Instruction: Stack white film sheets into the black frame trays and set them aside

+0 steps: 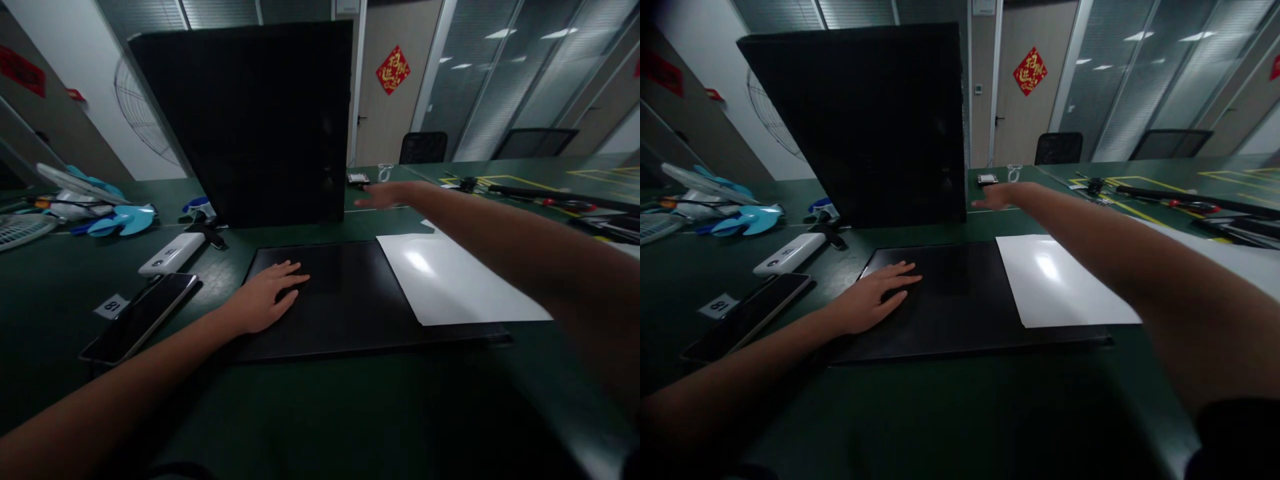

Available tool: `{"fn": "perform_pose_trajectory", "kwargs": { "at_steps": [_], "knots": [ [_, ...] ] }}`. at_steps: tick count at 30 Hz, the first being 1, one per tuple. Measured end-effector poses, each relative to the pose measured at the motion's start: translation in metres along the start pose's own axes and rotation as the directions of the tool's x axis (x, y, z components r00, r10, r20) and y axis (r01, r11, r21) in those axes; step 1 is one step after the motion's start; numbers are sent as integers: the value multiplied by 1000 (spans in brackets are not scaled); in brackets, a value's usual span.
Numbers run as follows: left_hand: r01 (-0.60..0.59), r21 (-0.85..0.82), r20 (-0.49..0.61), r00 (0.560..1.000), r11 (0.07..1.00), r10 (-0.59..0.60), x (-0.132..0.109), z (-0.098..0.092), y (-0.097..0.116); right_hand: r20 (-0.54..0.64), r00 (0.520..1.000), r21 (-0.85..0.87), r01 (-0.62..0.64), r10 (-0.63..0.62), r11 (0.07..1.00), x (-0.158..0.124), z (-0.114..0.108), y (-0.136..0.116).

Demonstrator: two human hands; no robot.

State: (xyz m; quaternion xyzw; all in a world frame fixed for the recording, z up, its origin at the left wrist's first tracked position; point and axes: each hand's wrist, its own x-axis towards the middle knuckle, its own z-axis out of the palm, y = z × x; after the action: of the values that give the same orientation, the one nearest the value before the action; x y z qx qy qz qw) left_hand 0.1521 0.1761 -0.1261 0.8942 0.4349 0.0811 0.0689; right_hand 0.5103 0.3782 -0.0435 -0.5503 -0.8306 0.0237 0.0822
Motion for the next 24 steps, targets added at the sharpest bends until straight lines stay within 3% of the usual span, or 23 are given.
{"fn": "perform_pose_trajectory", "kwargs": {
  "at_steps": [4,7,11,15,20,24],
  "knots": [
    [16,-2,3,1000,1000,-16,0,0,-1,126,991,-95,48,-35,994,-101,17,16],
    [17,-1,13,1000,1000,-17,1,0,0,43,966,-171,258,-254,951,-187,38,24],
    [31,-4,14,999,1000,-31,2,-1,3,-36,929,-206,354,-369,912,-267,57,26],
    [44,10,20,999,999,-44,3,-2,7,-40,924,-178,367,-380,913,-294,64,22],
    [28,26,17,999,999,-28,2,-1,6,-69,908,-130,402,-413,906,-298,66,13],
    [11,36,-10,1000,999,-11,2,1,5,-109,863,-130,480,-494,867,-304,63,1]
  ]
}}
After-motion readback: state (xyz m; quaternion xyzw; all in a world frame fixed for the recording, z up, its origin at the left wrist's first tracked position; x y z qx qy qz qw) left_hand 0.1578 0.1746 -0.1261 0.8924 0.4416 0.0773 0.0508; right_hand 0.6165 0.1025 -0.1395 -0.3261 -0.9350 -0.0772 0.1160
